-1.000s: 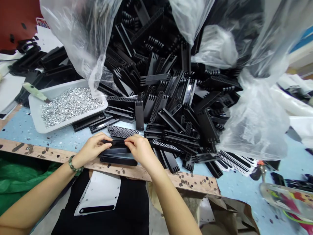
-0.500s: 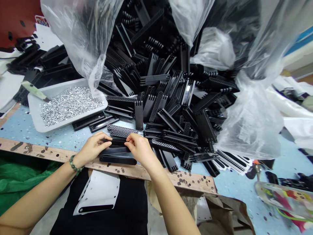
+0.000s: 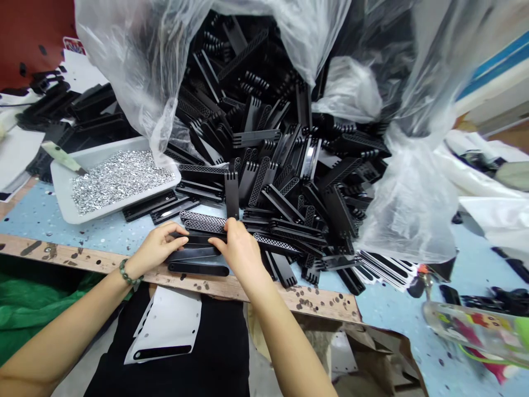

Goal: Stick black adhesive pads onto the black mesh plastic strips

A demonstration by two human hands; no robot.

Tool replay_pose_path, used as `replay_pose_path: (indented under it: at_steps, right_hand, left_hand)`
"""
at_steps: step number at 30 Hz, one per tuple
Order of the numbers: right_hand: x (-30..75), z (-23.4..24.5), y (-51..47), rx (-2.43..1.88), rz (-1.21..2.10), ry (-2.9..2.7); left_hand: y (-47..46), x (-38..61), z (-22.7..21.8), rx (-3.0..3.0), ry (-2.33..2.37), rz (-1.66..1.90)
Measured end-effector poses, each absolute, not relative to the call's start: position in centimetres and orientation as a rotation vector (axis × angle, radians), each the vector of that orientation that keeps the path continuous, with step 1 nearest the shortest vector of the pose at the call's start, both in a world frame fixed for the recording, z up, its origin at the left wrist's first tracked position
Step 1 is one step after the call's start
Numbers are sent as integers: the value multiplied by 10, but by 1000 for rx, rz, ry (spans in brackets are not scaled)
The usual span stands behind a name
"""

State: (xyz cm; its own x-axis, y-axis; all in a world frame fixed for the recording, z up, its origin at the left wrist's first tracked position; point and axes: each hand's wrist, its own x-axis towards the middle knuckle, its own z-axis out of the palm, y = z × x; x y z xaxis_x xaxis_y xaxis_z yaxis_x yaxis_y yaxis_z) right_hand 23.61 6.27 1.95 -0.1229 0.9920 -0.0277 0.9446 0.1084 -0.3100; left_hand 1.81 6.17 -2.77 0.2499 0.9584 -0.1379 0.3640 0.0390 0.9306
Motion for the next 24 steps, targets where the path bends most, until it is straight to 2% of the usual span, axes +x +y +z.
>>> replay_pose_path:
  at_steps: [2,5,9,11,17,24]
  right_hand:
    - [238,18,50,-1841,148,-2254]
    - [239,12,29,-1593,64,-2387]
    - [241,3,11,-1732,1,-2197]
    - [246,-1,9,-1750,39,-2026]
    - [254,-15,14,-1625,450,-1796]
    - [253,-14,25,-1570,468,-1957]
  left_hand:
    - [63,19,-28,1488,1290,739]
    - [65,20,-27,1485,1276,743]
    - [68,20,-26,1546,1295,727]
    - [68,20,-24,1598,1328,707]
    - [64,16,-18,1727,1344,686]
    - [57,13,-10,1885,1406,642]
